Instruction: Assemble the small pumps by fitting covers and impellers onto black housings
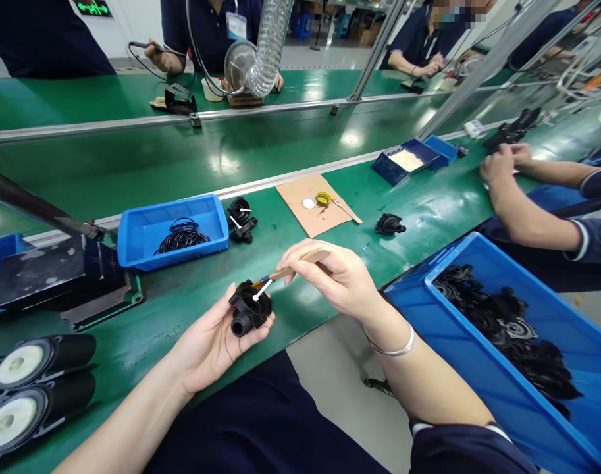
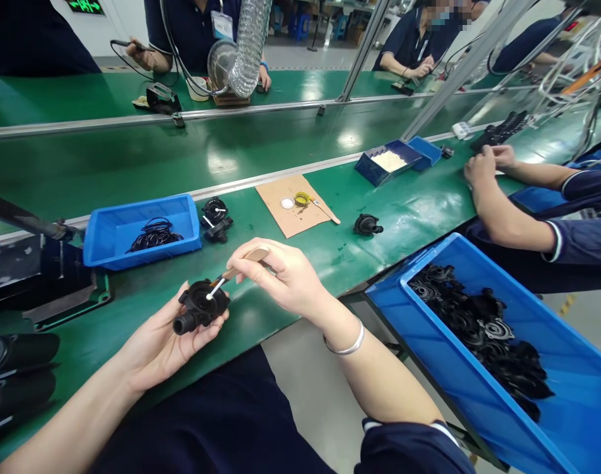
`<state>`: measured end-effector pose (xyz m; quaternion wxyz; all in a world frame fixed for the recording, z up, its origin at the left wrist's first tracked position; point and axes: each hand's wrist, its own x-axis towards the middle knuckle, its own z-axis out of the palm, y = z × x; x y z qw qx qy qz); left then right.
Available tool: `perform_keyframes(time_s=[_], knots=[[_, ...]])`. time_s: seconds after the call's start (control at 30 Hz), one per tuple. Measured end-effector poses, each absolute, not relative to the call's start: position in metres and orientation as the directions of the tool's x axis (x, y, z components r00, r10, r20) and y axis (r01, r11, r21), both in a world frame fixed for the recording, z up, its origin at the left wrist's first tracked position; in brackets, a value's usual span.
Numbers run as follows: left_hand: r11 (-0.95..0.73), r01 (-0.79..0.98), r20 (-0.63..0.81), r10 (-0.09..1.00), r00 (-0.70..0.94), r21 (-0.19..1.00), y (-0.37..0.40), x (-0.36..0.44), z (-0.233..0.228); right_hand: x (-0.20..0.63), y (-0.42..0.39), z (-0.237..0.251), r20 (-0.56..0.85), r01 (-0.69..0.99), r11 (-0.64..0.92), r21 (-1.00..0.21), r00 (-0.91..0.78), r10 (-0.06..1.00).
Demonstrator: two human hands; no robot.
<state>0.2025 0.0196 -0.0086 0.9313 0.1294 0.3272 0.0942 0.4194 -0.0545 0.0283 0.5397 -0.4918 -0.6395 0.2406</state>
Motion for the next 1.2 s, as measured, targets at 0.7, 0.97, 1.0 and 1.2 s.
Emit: perform_keyframes(time_s=[0.7,0.97,1.0,1.2], knots=[[0.730,-0.039,-0.466,0.475,0.747,0.682,0.019,0.203,-0.005,0.409,-0.064,0.022,0.416,0.363,0.319,-0.875,0.230,0.880],[0.603,0.002,-0.422,0.556,0.716,0.798,0.020,0.202,-0.003,0.407,-0.064,0.024,0.454,0.399,0.340,-0.852,0.238,0.859],[0.581,-0.007,-0.410,0.582,0.703,0.814,0.020,0.201,-0.003,0.408,-0.065,0.025,0.443,0.403,0.329,-0.854,0.231,0.866],[0.508,-0.013,-0.364,0.633,0.683,0.861,0.019,0.199,-0.004,0.410,-0.065,0.020,0.410,0.247,0.349,-0.904,0.269,0.872]])
